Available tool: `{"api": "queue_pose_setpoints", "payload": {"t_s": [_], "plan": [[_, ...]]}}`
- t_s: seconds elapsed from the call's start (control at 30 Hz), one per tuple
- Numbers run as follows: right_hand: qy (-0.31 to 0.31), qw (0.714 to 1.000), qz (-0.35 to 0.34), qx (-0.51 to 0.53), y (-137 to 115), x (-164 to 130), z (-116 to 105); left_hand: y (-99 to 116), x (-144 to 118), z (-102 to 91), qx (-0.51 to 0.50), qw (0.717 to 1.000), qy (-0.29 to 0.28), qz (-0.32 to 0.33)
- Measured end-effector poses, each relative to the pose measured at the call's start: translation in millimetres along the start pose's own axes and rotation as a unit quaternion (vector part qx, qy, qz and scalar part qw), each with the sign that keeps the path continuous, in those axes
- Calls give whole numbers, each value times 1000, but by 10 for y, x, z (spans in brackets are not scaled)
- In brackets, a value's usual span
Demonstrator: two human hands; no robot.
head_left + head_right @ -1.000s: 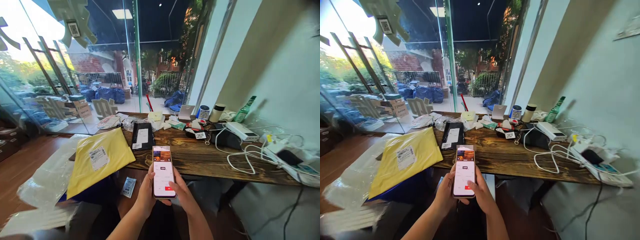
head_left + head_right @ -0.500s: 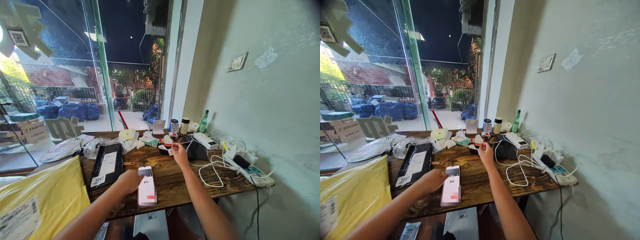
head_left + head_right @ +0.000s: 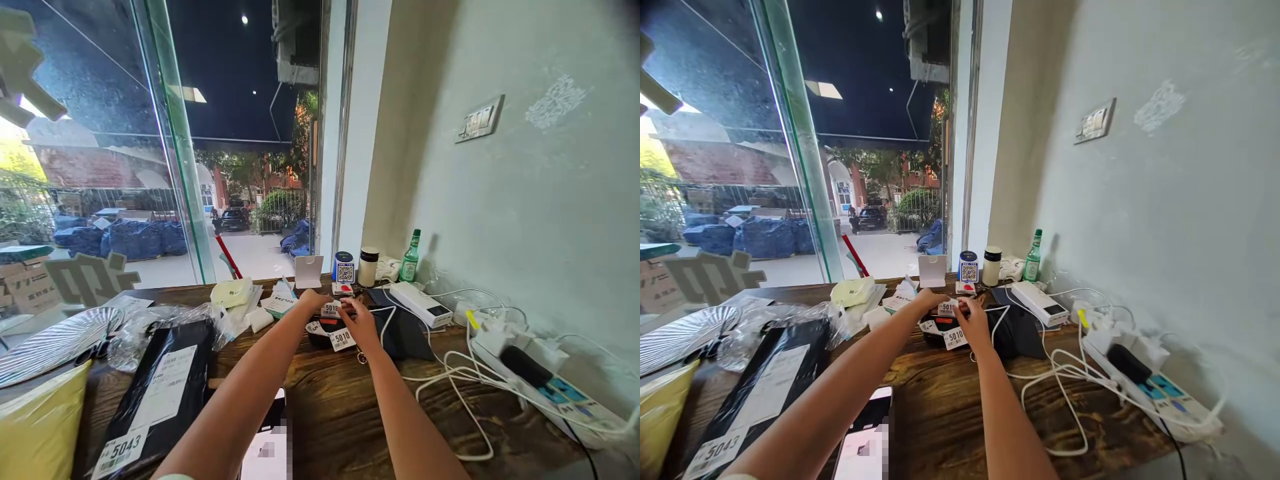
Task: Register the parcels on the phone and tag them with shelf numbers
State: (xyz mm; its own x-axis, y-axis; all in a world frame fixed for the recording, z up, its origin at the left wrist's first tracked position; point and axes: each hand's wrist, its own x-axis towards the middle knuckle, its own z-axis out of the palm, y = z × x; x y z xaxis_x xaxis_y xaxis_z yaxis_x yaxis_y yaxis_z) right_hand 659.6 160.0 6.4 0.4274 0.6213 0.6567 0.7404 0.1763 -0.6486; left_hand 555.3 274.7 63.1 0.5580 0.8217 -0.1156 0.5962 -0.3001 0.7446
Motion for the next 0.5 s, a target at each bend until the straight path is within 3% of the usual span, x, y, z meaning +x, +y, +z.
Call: {"api": "queue_pose_setpoints", "payload": {"t_s": [0.07,0.27,0.5], "plan": [[-11,1000,-8,-2,34,29,9,24,67,-4,2,1000,-25,2],[4,1000,-24,-8,53,44,48,40,44,-34,-33,990,-80,116],[12,999,-23,-24,-4,71,7,-5,53,53,-49,986,-95,127]]}}
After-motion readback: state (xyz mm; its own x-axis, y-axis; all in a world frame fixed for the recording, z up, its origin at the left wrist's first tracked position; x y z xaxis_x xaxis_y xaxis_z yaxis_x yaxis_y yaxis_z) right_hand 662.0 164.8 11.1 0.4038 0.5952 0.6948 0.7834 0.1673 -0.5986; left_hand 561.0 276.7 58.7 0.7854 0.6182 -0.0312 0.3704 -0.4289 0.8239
